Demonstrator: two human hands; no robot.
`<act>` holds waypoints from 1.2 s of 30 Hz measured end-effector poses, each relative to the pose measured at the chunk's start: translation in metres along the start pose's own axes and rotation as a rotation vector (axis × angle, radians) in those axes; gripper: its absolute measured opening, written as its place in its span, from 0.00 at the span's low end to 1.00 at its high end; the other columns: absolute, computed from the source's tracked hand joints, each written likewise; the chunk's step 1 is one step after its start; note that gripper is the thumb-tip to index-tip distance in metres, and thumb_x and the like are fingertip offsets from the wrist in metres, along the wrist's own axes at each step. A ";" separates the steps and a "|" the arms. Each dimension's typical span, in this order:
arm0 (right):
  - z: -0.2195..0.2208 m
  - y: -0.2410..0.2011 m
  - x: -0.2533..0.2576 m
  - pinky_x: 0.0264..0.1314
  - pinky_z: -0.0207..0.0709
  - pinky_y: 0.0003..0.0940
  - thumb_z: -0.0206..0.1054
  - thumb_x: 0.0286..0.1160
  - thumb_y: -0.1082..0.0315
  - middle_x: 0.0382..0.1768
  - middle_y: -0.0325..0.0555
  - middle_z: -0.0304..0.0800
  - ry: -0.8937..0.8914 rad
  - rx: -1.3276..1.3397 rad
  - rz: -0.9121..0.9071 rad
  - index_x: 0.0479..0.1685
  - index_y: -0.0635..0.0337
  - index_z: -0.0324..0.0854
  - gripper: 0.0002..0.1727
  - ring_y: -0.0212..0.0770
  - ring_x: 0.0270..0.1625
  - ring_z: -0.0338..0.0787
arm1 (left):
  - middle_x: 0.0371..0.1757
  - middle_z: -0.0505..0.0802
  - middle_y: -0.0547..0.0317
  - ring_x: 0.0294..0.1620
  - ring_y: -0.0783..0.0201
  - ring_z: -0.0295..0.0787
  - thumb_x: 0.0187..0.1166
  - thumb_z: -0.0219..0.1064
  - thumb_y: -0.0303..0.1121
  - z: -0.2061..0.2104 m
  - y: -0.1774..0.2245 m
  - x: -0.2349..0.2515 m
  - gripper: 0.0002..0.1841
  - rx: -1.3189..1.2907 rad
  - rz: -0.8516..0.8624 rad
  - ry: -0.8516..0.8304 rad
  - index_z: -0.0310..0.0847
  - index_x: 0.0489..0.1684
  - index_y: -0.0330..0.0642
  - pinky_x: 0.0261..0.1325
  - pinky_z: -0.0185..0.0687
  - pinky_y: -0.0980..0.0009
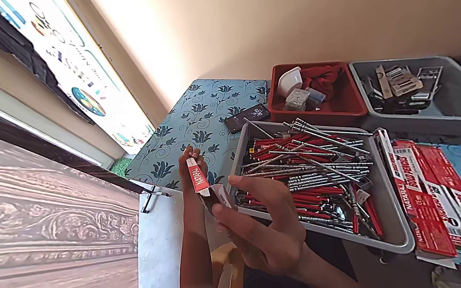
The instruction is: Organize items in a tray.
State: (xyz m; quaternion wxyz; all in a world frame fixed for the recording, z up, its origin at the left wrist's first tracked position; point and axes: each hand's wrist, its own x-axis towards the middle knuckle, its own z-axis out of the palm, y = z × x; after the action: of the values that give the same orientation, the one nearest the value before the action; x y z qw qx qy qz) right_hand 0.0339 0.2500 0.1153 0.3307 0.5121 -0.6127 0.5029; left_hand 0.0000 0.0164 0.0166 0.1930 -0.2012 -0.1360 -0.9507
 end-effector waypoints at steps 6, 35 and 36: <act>-0.007 -0.013 0.000 0.76 0.71 0.29 0.61 0.88 0.50 0.62 0.50 0.86 -0.130 -0.006 0.102 0.57 0.45 0.90 0.16 0.40 0.73 0.79 | 0.28 0.88 0.64 0.22 0.74 0.85 0.89 0.56 0.36 0.014 -0.004 -0.007 0.11 0.131 0.026 0.162 0.83 0.37 0.46 0.26 0.81 0.84; -0.152 0.082 -0.035 0.56 0.77 0.68 0.75 0.64 0.80 0.47 0.62 0.90 -0.744 -0.426 0.696 0.54 0.62 0.88 0.17 0.67 0.54 0.88 | 0.30 0.88 0.66 0.24 0.77 0.86 0.86 0.57 0.33 0.004 -0.004 -0.002 0.13 0.237 0.086 0.111 0.86 0.32 0.46 0.28 0.81 0.87; -0.148 0.083 -0.035 0.54 0.78 0.68 0.74 0.65 0.80 0.44 0.62 0.90 -0.717 -0.445 0.686 0.49 0.63 0.89 0.13 0.67 0.52 0.89 | 0.29 0.89 0.66 0.23 0.77 0.86 0.86 0.58 0.33 0.003 -0.004 -0.002 0.12 0.230 0.084 0.115 0.87 0.32 0.45 0.27 0.82 0.87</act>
State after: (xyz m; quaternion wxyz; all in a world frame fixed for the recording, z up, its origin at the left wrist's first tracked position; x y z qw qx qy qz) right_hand -0.0533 0.3993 0.1005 0.0182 0.3397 -0.9108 0.2338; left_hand 0.0011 0.0216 0.0181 0.2618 -0.1287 -0.2243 -0.9298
